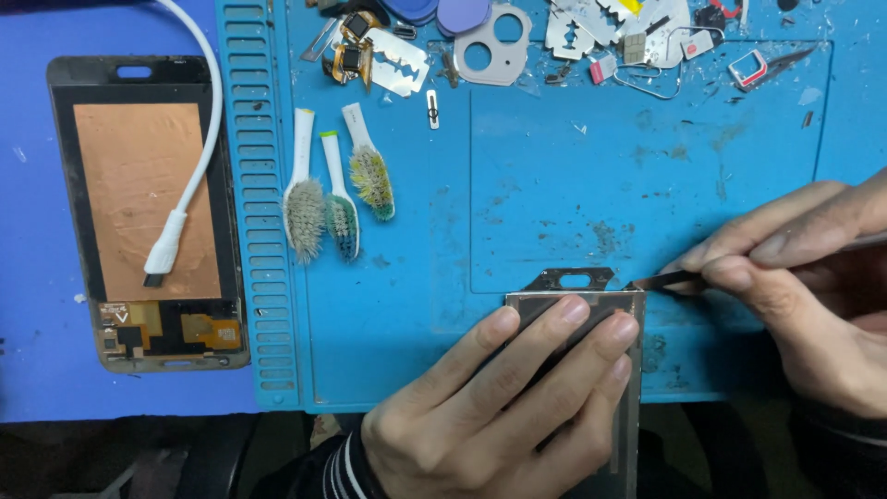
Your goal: Scraping adhesive from a phone screen component and then cleaning the surface using a spray liquid and a cloth.
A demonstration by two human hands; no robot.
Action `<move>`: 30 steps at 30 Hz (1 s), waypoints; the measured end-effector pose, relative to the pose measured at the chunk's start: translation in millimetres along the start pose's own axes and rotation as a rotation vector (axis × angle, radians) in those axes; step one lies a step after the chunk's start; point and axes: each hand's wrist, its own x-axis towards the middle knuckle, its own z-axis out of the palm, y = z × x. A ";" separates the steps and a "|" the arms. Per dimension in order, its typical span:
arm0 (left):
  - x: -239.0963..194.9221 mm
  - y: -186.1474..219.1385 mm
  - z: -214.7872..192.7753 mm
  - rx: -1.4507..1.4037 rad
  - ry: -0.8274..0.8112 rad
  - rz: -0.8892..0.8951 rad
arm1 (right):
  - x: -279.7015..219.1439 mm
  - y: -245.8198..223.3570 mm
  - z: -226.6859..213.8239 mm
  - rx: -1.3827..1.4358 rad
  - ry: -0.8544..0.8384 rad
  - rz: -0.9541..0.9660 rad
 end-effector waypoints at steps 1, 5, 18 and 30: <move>1.2 -0.9 -1.3 0.002 0.002 -0.001 | -3.6 8.5 -0.3 0.000 -0.001 -0.003; 1.2 -3.7 -5.6 0.010 -0.015 0.032 | -0.7 7.7 2.3 0.077 0.002 0.011; 2.8 -0.5 -1.8 0.010 0.009 0.007 | -6.1 16.5 -2.4 0.106 0.013 0.013; 4.1 -0.4 -3.2 -0.002 0.003 0.001 | 4.6 -3.5 1.6 0.010 -0.031 -0.043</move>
